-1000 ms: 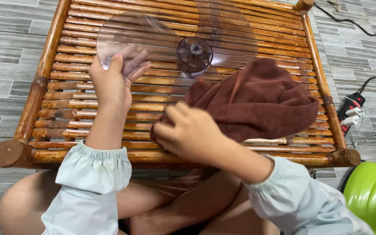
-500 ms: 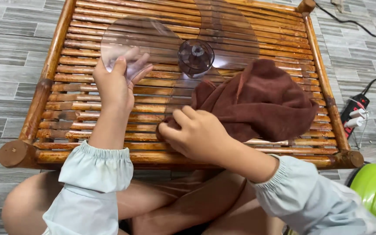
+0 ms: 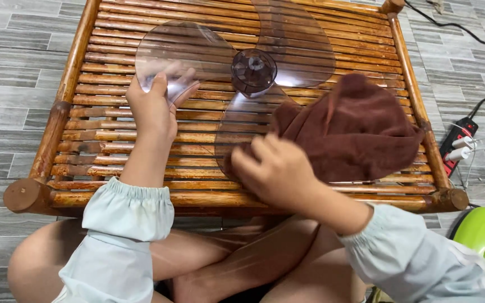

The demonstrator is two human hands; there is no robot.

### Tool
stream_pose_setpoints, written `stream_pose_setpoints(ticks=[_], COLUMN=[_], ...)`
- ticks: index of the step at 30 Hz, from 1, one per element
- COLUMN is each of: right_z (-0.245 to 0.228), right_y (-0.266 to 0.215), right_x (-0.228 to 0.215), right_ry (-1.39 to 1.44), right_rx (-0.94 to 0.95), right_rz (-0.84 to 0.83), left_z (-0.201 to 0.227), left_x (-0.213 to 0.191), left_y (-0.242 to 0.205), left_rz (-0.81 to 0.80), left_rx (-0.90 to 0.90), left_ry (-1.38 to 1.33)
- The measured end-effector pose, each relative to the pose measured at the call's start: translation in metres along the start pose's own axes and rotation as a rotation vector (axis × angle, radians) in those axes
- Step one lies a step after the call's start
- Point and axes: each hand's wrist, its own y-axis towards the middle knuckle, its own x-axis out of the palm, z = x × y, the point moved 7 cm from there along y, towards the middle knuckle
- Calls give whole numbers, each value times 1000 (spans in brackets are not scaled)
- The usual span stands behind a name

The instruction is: Cleaning a plastic fan blade using a brown cloth on a bamboo table.

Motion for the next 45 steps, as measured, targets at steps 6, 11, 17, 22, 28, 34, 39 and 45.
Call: stream_pose_setpoints(ticks=[6, 11, 17, 22, 28, 34, 39, 45], right_z=[46, 87, 21, 67, 144, 138, 154, 136], right_y=[-22, -44, -33, -48, -58, 21, 52, 20], right_x=[-14, 10, -11, -18, 12, 22, 62, 27], right_ry=[-64, -285, -210, -72, -97, -14, 139, 128], right_rx=[-128, 311, 138, 113, 517, 296, 248, 197], right_rz=[88, -15, 73, 76, -146, -170, -191, -173], left_z=[-9, -8, -8, -12, -7, -10, -11, -7], left_x=[-10, -19, -28, -27, -24, -24, -24, -18], left_y=[12, 16, 18, 17, 14, 23, 24, 19], left_rz=[-9, 70, 152, 164, 139, 107, 86, 89], left_rx=[61, 86, 22, 47, 31, 34, 56, 72], left_ry=[-11, -25, -4, -1, 27, 54, 38, 21])
